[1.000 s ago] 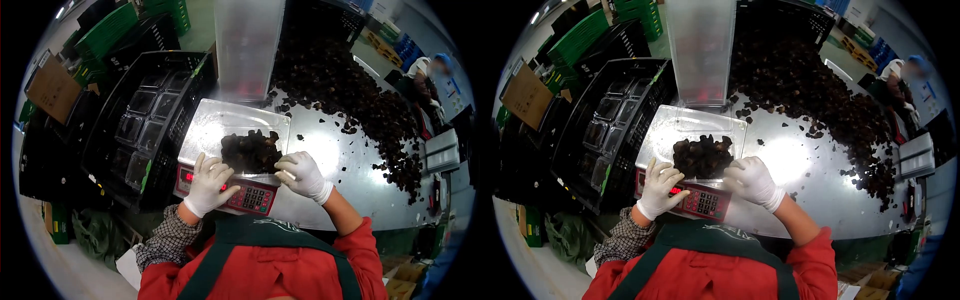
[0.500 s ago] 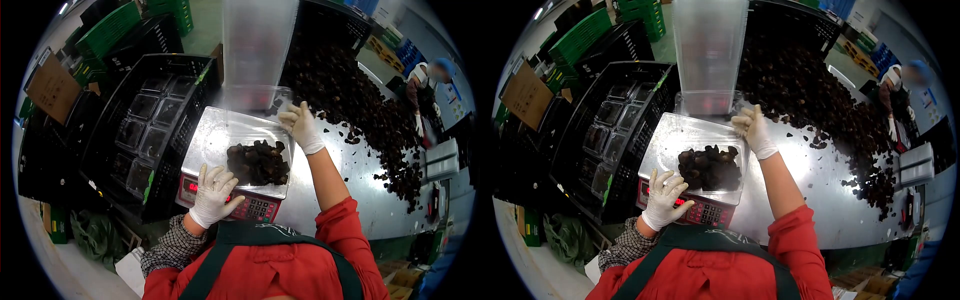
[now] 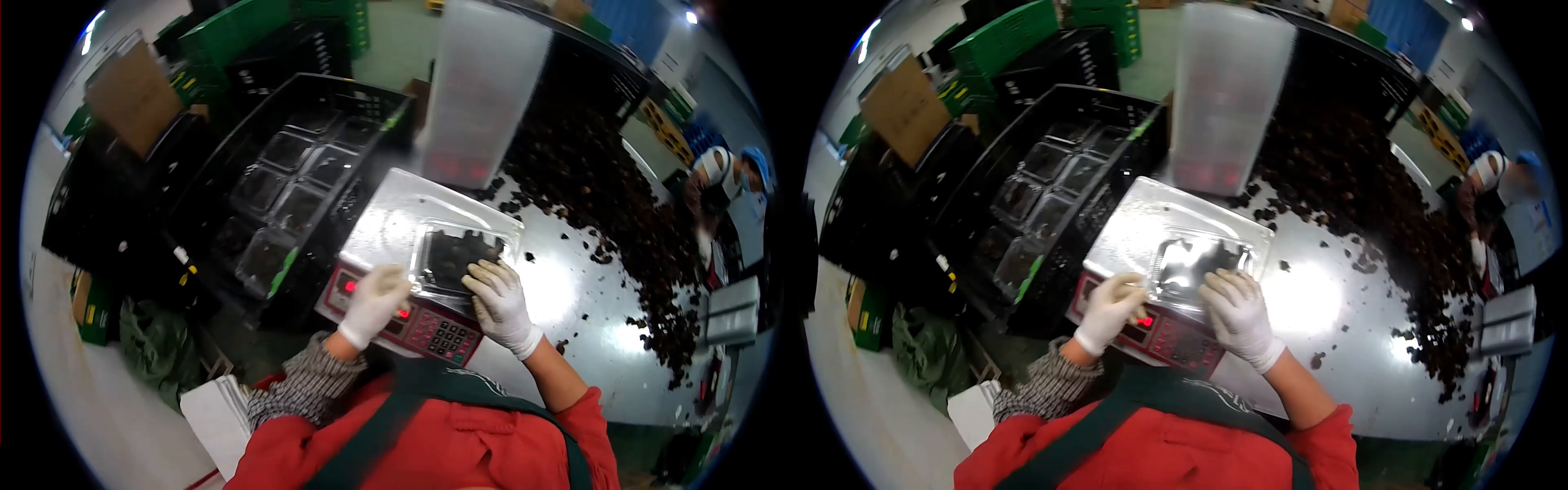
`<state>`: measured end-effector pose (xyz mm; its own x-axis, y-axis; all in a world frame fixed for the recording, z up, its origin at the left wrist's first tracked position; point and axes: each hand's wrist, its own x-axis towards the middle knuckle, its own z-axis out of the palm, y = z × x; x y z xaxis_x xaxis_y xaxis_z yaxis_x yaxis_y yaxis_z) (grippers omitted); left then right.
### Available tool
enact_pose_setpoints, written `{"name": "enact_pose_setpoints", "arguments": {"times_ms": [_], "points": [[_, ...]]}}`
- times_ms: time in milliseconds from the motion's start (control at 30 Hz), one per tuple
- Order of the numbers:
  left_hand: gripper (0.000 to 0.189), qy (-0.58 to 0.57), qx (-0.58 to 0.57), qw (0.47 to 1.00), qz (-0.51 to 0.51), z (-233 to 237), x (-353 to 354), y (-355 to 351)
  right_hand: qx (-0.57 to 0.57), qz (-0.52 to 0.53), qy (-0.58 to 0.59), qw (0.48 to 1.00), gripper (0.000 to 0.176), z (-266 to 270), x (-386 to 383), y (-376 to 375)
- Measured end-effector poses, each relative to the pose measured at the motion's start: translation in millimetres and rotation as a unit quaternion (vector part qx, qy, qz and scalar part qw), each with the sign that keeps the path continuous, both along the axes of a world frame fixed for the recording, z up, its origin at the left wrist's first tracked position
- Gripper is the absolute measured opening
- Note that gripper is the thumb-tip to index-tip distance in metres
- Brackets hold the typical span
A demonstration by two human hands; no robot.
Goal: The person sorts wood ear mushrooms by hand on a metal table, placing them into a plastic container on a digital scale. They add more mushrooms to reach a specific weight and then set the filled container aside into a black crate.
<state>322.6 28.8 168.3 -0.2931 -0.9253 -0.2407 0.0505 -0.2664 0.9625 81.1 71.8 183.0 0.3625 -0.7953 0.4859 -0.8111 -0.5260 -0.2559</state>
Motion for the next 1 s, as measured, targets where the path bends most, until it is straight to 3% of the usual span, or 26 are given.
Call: {"name": "enact_pose_setpoints", "arguments": {"times_ms": [133,200,267,300,333,467,600,733,800,933,1000], "points": [[0.027,0.094,0.084,0.990,-0.061,-14.7,-8.4,-17.4,-0.007,0.037,-0.073,0.997,0.040,1.1,-6.9,2.7],[0.023,0.074,0.085,0.990,-0.081,-16.5,-7.9,-22.6,0.000,-0.093,-0.165,0.982,0.045,0.8,-16.1,17.3],[0.023,0.055,0.081,0.990,-0.098,-17.9,-8.2,-23.7,0.226,-0.195,-0.304,0.905,0.047,-26.5,-52.6,22.9],[0.019,0.047,0.071,0.992,-0.094,-13.8,-8.8,-23.2,0.383,-0.168,-0.412,0.810,0.042,-19.0,-56.9,23.1],[0.019,0.041,0.068,0.991,-0.104,-14.4,-7.4,-25.5,0.459,-0.159,-0.463,0.741,0.032,-19.6,-59.3,24.7],[0.013,0.023,0.068,0.991,-0.116,-6.6,-7.5,-26.9,0.454,-0.106,-0.619,0.633,0.020,-22.6,-45.7,27.6],[0.012,0.035,0.061,0.989,-0.131,-14.1,-7.3,-32.0,0.437,-0.120,-0.622,0.639,0.010,-22.6,-40.9,30.1],[0.019,0.054,0.070,0.991,-0.098,-18.0,-7.9,-32.1,0.438,-0.113,-0.664,0.595,0.007,-30.2,-42.0,26.7],[0.013,0.058,0.071,0.992,-0.092,-9.1,-9.1,-28.1,0.426,-0.105,-0.686,0.581,0.007,-39.0,-43.3,26.4],[0.021,0.056,0.083,0.988,-0.117,-12.4,-4.3,-34.3,0.430,-0.053,-0.672,0.600,0.017,-39.2,-49.4,33.9],[0.047,0.011,0.071,0.989,-0.131,6.7,6.7,-31.4,0.434,-0.063,-0.645,0.625,0.040,-28.3,-62.4,42.9]]}}
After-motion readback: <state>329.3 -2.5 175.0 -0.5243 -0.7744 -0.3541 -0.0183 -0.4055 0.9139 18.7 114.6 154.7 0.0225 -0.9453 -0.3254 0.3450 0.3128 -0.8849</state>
